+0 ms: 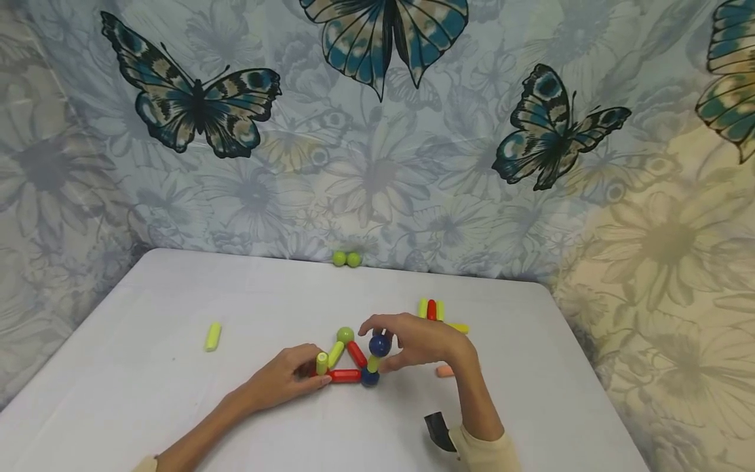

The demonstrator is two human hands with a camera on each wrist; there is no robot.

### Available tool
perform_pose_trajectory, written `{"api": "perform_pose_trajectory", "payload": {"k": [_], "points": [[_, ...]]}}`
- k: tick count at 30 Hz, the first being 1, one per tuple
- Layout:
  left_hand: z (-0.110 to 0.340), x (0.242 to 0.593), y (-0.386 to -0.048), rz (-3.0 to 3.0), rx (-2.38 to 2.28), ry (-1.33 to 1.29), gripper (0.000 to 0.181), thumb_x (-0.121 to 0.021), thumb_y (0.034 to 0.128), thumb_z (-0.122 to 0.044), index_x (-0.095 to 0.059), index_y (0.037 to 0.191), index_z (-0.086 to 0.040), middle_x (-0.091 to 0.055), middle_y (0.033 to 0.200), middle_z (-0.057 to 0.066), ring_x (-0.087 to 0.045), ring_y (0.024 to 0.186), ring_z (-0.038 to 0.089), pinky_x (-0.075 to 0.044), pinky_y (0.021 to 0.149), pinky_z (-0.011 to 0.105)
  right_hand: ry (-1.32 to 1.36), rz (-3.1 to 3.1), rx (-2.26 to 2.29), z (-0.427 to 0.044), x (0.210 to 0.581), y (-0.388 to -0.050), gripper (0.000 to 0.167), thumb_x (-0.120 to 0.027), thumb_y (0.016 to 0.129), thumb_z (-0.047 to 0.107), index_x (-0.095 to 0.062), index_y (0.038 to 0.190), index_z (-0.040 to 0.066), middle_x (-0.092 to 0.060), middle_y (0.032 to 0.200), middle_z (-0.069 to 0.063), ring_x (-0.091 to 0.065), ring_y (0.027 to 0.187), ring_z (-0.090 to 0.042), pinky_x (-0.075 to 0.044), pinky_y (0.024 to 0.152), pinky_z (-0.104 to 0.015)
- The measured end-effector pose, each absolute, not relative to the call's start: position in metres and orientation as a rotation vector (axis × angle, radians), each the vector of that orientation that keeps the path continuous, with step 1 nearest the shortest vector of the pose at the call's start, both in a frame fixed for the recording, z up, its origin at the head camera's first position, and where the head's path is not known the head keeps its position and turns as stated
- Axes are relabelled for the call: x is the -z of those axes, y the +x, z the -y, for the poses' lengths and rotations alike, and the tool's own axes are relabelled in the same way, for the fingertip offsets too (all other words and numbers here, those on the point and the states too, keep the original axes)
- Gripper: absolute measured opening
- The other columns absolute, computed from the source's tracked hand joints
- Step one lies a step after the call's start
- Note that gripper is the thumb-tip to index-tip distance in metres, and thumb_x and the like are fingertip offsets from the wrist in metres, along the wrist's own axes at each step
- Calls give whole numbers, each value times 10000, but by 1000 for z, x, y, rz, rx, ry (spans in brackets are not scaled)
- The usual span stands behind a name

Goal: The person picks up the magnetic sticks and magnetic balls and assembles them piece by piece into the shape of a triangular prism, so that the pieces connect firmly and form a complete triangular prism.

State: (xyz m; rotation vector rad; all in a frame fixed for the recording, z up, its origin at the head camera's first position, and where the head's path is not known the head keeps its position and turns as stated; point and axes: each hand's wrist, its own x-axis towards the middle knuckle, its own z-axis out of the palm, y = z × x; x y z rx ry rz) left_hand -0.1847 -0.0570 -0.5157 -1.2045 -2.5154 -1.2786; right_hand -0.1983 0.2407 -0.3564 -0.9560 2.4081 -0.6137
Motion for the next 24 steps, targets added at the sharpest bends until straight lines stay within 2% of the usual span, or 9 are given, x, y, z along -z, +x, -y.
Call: {"api": "perform_pose_trajectory", "payload": {"k": [4, 7, 11, 17, 24], "points": [[57, 515, -184, 2503, 1275, -1216, 185, -700, 1006, -376, -580, 962, -242, -518, 797, -69, -450, 748, -6, -380, 661, 145, -804, -2392, 585, -242, 366, -200, 590, -842, 889, 247, -563, 1387, 99, -695, 1193, -16, -635, 1043, -169, -577, 854, -348], [57, 513, -182, 2523, 1261, -1188, 181, -706, 1001, -376, -589, 978, -240, -529, 818, -74, -463, 768, 4, -390, 681, 151, -643, -2377, 532, -238, 379, -204, 429, -866, 858, 224, -650, 1188, 53, -672, 991, 0, -603, 901, -153, -521, 788, -315], [57, 512, -180, 2559, 1217, -1136, 185, -712, 992, -391, -617, 1011, -234, -533, 871, -96, -472, 816, 17, -413, 713, 161, -575, -2326, 489, -227, 396, -208, 292, -894, 830, 248, -688, 985, 113, -630, 862, 42, -552, 833, -134, -468, 786, -315], [56, 511, -182, 2568, 1197, -1141, 229, -698, 998, -427, -612, 1053, -222, -536, 913, -91, -483, 853, 37, -427, 740, 168, -605, -2304, 491, -220, 403, -212, 296, -895, 834, 268, -694, 1020, 158, -656, 901, 73, -574, 878, -127, -501, 863, -350], [61, 506, -185, 2645, 1271, -1185, 260, -694, 996, -448, -598, 1122, -242, -555, 920, -114, -516, 849, 38, -447, 755, 186, -616, -2285, 523, -218, 404, -211, 293, -880, 852, 265, -666, 1027, 167, -648, 907, 55, -573, 892, -142, -496, 870, -349]]}}
